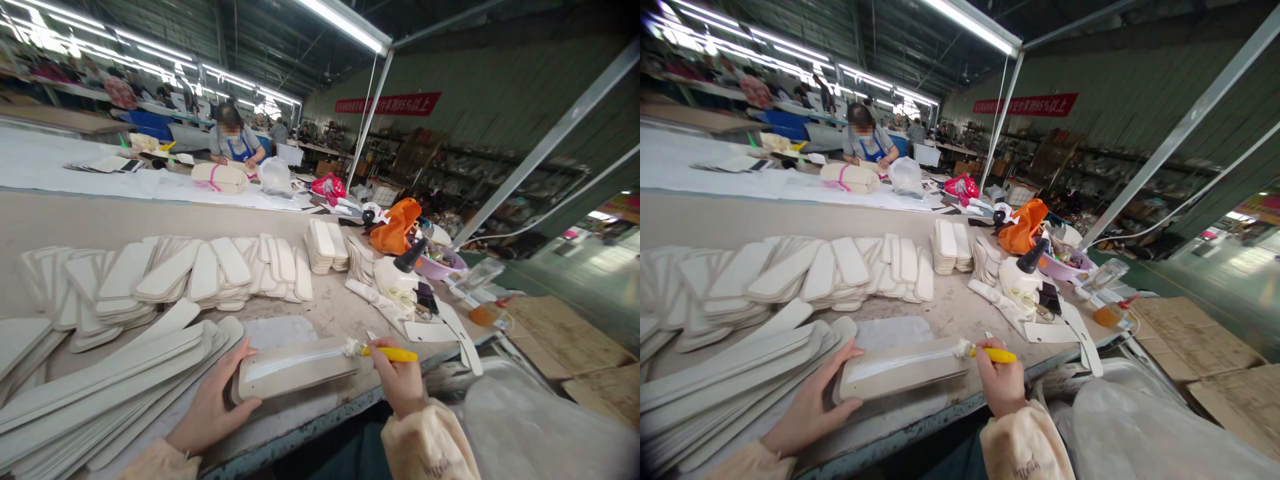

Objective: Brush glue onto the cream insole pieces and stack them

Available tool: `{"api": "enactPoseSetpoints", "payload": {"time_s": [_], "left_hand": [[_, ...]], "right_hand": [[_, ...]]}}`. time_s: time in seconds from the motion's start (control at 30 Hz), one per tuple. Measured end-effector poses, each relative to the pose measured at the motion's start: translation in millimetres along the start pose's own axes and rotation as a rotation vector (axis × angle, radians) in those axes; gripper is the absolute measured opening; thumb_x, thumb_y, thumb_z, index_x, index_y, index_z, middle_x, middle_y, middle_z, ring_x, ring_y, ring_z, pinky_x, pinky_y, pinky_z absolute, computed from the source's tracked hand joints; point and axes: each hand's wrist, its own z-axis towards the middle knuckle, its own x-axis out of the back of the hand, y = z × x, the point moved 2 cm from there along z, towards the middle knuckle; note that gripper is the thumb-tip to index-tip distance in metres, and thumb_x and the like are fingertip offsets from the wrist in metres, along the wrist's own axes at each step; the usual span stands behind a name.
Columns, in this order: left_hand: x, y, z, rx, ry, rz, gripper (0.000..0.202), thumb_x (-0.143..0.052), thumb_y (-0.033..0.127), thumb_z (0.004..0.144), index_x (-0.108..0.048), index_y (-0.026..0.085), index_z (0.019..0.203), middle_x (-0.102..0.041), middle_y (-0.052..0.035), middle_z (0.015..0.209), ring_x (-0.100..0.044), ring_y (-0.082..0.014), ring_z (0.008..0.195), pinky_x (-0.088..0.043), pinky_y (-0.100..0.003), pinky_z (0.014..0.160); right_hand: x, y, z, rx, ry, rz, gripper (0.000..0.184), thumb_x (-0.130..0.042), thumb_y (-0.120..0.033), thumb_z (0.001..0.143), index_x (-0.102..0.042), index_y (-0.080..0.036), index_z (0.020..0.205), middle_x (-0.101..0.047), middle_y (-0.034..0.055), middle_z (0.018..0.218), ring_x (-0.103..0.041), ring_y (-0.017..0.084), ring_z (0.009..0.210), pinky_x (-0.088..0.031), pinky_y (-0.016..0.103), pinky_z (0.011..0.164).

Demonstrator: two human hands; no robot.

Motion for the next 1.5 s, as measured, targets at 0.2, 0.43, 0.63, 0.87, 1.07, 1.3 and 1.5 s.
{"api": "enactPoseSetpoints", "payload": {"time_s": [0.2,0.43,0.63,0.87,1.07,1.3,1.5], "left_hand": [[0.0,0.1,0.6,-0.021,-0.004,-0.004,0.085,-0.066,0.033,0.076,-0.021,0.023,0.147,-0.057,-0.0105,0.129,-0.057,-0.0269,0.116,-0.045,-0.041,0.101],[-0.8,-0.7,0.0,-0.034,-0.018,-0.035,0.088,-0.066,0.037,0.077,-0.017,0.022,0.148,-0.057,-0.0117,0.129,-0.056,-0.0274,0.117,-0.045,-0.042,0.101],[0.3,1.0,1.5,-0.056,-0.011,-0.005,0.087,-0.067,0.035,0.076,-0.019,0.022,0.148,-0.058,-0.0114,0.128,-0.056,-0.0268,0.117,-0.045,-0.040,0.101],[1.0,2.2,1.9,-0.070,0.005,0.054,0.085,-0.066,0.036,0.076,-0.021,0.021,0.147,-0.061,-0.0099,0.126,-0.059,-0.0257,0.114,-0.048,-0.038,0.099],[-0.6,-1.7,0.7,-0.103,0.028,0.107,0.084,-0.066,0.037,0.076,-0.022,0.023,0.147,-0.061,-0.0090,0.126,-0.060,-0.0276,0.113,-0.050,-0.040,0.097],[-1.5,-4.4,-0.2,-0.078,0.018,0.100,0.084,-0.064,0.039,0.078,-0.019,0.022,0.147,-0.060,-0.0095,0.126,-0.061,-0.0254,0.111,-0.051,-0.038,0.096],[-3.0,-5.1,0.8,-0.037,0.016,0.044,0.089,-0.064,0.043,0.078,-0.014,0.025,0.149,-0.062,-0.0101,0.125,-0.061,-0.0277,0.113,-0.052,-0.043,0.095]], "right_hand": [[-32.8,-42.3,-34.2,0.043,-0.118,0.370,0.026,-0.056,-0.043,0.084,-0.064,-0.019,0.085,-0.056,-0.0009,0.062,-0.052,0.016,0.057,-0.041,0.025,0.054],[-106.6,-81.4,-68.9,-0.025,-0.444,0.606,0.018,-0.056,-0.034,0.083,-0.062,-0.018,0.084,-0.050,-0.0038,0.059,-0.046,0.012,0.054,-0.037,0.023,0.053],[-80.0,-54.5,-49.3,-0.063,-0.387,0.447,0.019,-0.056,-0.035,0.080,-0.061,-0.018,0.079,-0.048,-0.0046,0.055,-0.043,0.012,0.052,-0.034,0.023,0.051],[-12.8,-12.1,-17.0,-0.065,-0.203,0.200,0.029,-0.055,-0.045,0.078,-0.063,-0.017,0.076,-0.049,-0.0033,0.052,-0.047,0.015,0.049,-0.036,0.025,0.049],[15.9,-7.6,-12.1,0.150,-0.005,-0.121,0.022,-0.051,-0.038,0.086,-0.064,-0.020,0.083,-0.063,0.0004,0.067,-0.059,0.017,0.059,-0.043,0.026,0.057],[-29.3,-53.7,-38.8,0.603,0.057,-0.442,0.019,-0.044,-0.022,0.091,-0.062,-0.019,0.087,-0.064,0.0054,0.074,-0.061,0.021,0.072,-0.044,0.030,0.065],[-77.7,-95.3,-70.4,0.656,-0.062,-0.481,0.018,-0.044,-0.017,0.085,-0.055,-0.021,0.070,-0.058,0.0046,0.064,-0.055,0.022,0.061,-0.040,0.031,0.055]]}}
